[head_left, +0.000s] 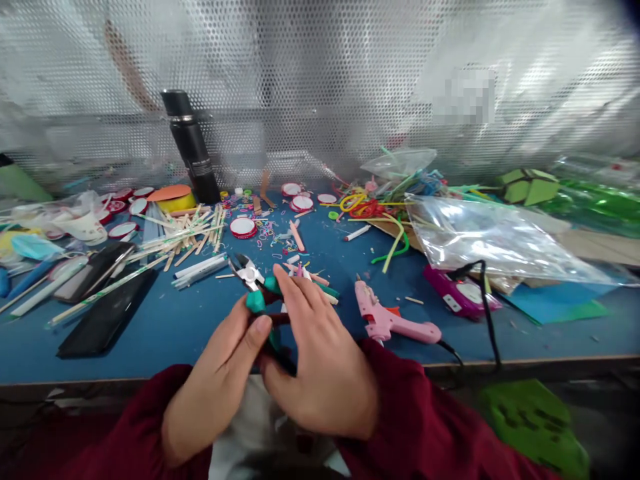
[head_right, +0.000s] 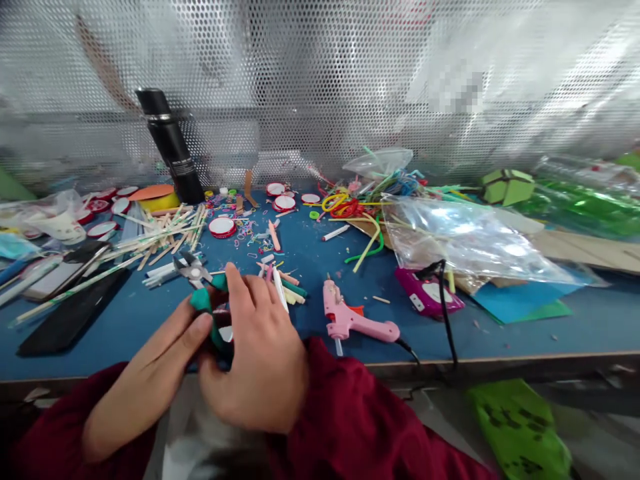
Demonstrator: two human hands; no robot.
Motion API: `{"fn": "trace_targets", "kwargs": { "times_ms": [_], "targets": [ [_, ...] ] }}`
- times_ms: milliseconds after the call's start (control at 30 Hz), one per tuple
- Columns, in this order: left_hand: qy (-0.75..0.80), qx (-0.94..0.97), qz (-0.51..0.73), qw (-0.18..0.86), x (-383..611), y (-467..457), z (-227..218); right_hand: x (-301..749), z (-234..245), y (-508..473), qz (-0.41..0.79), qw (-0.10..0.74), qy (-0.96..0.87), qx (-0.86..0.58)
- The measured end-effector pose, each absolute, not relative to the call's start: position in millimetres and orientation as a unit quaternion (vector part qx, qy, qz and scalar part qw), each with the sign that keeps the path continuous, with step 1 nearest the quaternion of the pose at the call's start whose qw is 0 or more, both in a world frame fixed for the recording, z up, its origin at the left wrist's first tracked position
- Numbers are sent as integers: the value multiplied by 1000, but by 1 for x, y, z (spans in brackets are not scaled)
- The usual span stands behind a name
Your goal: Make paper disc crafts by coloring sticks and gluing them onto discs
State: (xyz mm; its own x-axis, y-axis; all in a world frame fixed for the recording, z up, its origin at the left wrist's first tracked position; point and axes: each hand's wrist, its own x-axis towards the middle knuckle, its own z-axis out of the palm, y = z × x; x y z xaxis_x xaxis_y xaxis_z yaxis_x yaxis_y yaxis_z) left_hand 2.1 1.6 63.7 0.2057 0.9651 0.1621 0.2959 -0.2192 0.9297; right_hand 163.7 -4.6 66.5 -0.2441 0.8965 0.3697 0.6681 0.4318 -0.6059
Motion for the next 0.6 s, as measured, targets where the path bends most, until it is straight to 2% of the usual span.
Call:
{"fn": "trace_targets", "kwargs": {
  "times_ms": [133, 233, 333, 400, 467, 533, 600],
  "targets": [
    [473, 551, 456, 514, -9, 10, 59, 201, 78, -1, 137, 335, -823, -438],
    [450, 505, 486, 554, -25, 25, 68, 248, 83, 14, 26, 303, -812, -498],
    [461, 465, 512, 556, -40, 49, 83, 297, 79, 32, -116, 162, -784, -588],
    [468, 447, 497, 577, -45, 71, 90, 323, 71, 42, -158, 47, -766, -622],
    [481, 434, 484, 588, -46, 96, 92, 340, 61, 47, -141, -6, -778, -613],
    [488, 432, 468, 597, -43, 121, 89, 345, 52, 49, -117, 0, -771, -626],
    [496, 430, 448, 607, -36, 144, 84, 343, 46, 48, -109, 82, -740, -659]
  ]
}}
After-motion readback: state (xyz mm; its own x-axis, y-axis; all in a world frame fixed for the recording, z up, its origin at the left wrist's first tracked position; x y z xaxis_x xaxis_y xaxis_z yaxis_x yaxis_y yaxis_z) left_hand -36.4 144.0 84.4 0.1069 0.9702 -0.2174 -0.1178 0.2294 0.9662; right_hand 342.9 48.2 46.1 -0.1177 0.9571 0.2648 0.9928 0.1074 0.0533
